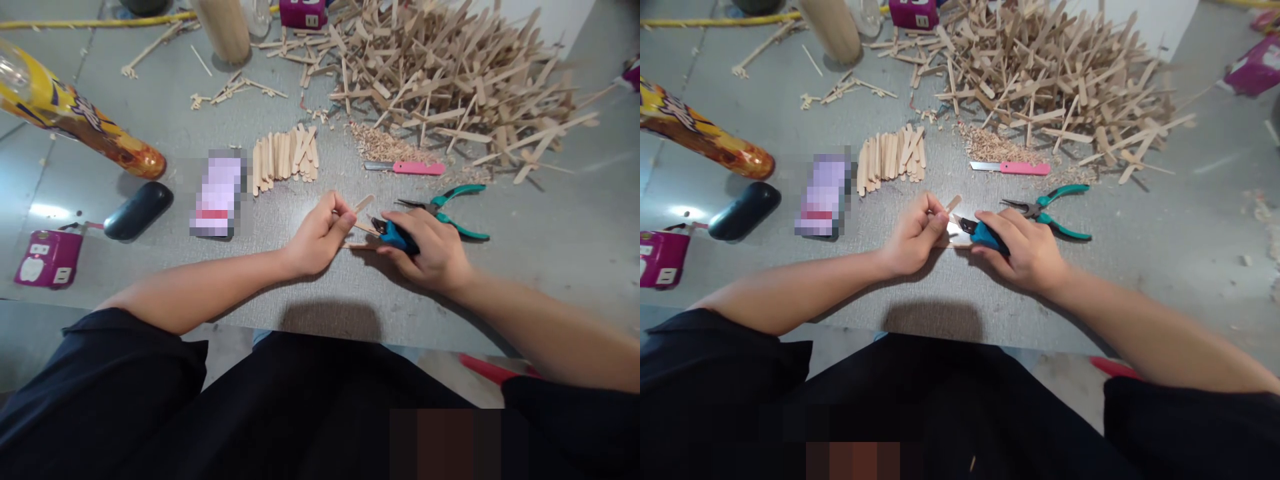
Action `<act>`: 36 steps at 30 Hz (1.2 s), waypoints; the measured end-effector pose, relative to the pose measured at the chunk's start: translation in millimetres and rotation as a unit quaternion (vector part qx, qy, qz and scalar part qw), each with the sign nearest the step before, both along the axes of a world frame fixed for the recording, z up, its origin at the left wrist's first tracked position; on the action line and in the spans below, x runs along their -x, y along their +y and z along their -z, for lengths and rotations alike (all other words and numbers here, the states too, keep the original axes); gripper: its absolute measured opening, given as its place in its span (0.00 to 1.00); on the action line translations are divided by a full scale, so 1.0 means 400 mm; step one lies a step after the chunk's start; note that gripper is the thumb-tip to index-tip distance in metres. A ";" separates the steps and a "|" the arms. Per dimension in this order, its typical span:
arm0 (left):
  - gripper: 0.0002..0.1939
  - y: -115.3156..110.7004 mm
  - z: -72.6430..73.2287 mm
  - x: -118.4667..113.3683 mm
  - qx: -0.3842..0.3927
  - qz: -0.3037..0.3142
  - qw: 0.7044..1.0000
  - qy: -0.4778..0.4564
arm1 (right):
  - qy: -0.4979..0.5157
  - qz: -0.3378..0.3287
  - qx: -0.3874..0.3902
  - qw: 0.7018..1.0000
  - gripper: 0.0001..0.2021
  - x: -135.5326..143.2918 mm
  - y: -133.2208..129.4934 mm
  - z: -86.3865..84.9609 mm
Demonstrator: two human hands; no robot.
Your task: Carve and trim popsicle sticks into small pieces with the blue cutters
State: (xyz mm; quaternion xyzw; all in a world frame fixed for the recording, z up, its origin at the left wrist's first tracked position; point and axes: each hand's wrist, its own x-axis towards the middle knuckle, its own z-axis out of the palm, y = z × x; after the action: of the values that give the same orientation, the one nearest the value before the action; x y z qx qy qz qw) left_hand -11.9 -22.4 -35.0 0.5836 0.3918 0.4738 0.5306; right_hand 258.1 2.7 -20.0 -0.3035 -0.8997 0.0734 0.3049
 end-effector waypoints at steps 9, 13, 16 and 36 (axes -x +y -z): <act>0.23 -0.019 -0.014 -0.001 0.038 0.027 0.999 -0.013 | 0.021 -0.022 -0.005 1.000 0.26 0.010 0.000 -0.009; 0.17 -0.022 -0.008 -0.001 0.092 0.045 0.994 -0.048 | -0.002 -0.016 -0.029 0.999 0.33 0.013 0.009 -0.010; 0.18 -0.020 -0.005 -0.001 0.109 0.053 0.990 -0.077 | -0.055 -0.004 -0.067 0.996 0.34 0.015 0.015 -0.008; 0.18 -0.028 -0.036 0.043 0.113 0.040 0.992 0.027 | -0.130 0.003 -0.074 0.989 0.23 0.024 0.023 -0.017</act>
State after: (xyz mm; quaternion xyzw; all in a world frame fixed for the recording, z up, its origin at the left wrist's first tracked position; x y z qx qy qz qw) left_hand -28.9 -33.4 -20.6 0.5477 0.4337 0.3886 0.6008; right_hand 248.4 12.1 -13.2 -0.2892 -0.9339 -0.0346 0.2074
